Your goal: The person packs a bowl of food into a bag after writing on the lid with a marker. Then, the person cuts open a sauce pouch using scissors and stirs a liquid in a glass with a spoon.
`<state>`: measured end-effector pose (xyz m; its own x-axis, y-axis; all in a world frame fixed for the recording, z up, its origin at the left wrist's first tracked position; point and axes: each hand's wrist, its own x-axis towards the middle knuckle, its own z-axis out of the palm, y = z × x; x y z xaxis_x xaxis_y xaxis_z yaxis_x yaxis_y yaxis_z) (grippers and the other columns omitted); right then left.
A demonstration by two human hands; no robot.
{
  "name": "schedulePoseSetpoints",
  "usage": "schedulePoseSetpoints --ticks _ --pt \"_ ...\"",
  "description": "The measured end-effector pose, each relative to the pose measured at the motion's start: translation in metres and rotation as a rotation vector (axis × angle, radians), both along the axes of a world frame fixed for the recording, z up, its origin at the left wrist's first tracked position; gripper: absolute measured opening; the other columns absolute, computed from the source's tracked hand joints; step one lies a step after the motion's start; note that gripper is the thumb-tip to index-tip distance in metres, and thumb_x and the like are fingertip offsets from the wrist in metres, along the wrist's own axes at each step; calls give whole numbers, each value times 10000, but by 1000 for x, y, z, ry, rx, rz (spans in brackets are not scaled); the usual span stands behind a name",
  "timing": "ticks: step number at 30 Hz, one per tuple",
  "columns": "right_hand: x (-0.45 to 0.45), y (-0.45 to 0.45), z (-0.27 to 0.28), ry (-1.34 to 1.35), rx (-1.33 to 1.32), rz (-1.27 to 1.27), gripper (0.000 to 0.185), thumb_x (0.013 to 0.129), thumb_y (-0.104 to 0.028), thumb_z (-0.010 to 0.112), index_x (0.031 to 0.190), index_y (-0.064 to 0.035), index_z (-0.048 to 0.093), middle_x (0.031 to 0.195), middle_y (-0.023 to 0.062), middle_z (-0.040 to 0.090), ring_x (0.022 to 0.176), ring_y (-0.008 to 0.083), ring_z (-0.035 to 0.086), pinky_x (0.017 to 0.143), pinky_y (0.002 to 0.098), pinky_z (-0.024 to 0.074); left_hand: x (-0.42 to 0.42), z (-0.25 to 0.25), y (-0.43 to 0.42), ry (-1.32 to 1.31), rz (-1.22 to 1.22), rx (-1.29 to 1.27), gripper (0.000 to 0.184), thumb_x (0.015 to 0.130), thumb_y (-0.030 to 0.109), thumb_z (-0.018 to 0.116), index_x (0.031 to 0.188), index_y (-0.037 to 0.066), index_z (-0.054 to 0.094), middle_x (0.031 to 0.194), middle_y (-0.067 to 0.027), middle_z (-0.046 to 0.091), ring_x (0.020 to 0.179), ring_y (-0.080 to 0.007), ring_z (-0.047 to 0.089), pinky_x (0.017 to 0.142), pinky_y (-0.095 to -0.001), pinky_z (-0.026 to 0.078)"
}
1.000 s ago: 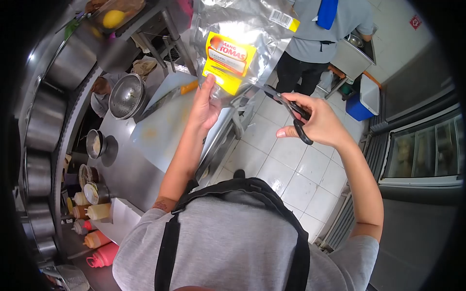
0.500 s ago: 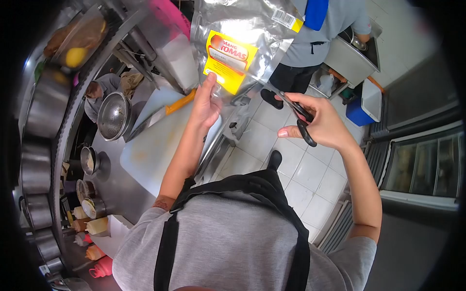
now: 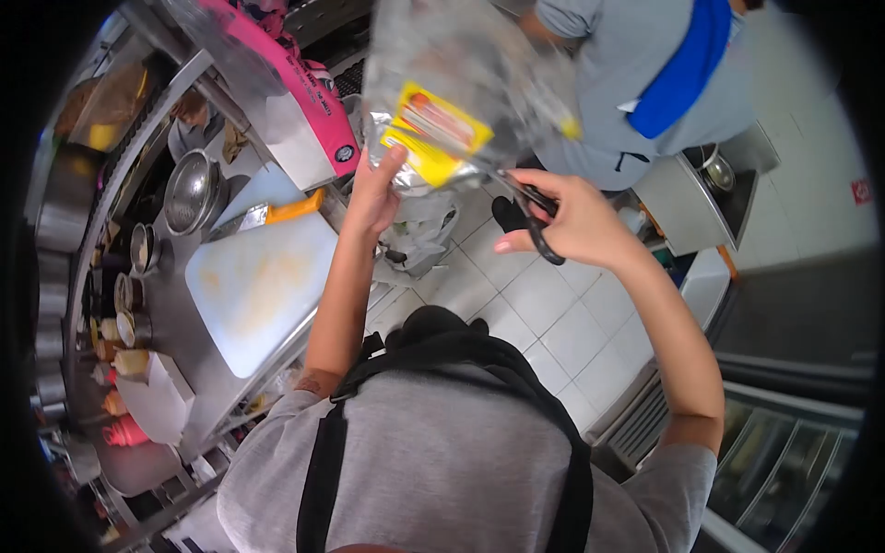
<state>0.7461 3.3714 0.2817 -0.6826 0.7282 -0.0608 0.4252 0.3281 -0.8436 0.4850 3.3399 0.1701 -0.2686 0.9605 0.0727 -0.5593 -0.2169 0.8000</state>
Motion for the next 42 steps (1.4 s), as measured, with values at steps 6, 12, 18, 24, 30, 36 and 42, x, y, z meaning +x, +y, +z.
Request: schedulePoseSetpoints --ticks 6,12,18,24,30,36,42 --pt "-31 53 -11 -17 -36 39 687 603 -319 877 1120 31 591 662 -31 503 620 63 474 572 219 386 1 -9 26 -118 65 -4 579 873 215 656 1342 63 353 1240 -78 534 1115 -182 540 922 -348 463" --pt "-60 131 -28 -132 16 182 713 623 -292 868 1192 15 567 667 -14 541 607 50 459 560 210 372 -33 -37 79 -126 110 -15 631 858 214 673 1360 57 325 1254 -93 519 1155 -198 512 955 -371 433" --pt "-109 189 -28 -281 23 78 694 593 -330 886 1023 78 525 750 -12 550 684 65 481 629 213 410 -65 -76 141 -22 287 -135 693 828 230 710 1361 36 312 1255 -132 505 1142 -207 512 955 -364 419" --pt "-147 234 -68 -138 103 26 646 563 -410 887 873 29 528 674 -21 508 623 88 471 615 220 414 -79 -60 169 -124 212 -44 672 814 218 728 1337 54 340 1199 -77 536 1093 -166 524 884 -322 444" --pt "-173 240 -21 -370 85 160 736 550 -474 863 976 62 592 797 59 603 717 142 561 669 264 458 -93 -72 176 -168 261 -68 678 793 263 749 1314 56 367 1153 -67 549 1020 -137 534 812 -277 449" --pt "-172 265 -68 -223 108 173 577 594 -450 852 800 16 580 694 13 540 625 103 492 575 249 410 -99 -87 174 -34 309 -248 626 784 310 747 1251 36 433 1064 -54 577 876 -92 559 525 -209 424" --pt "-185 294 -104 -299 -113 180 579 610 -447 843 904 -3 615 798 42 594 714 113 544 654 249 443 -100 -75 183 -23 297 -210 540 783 281 750 1187 34 491 995 -76 618 797 -120 639 544 -244 522"
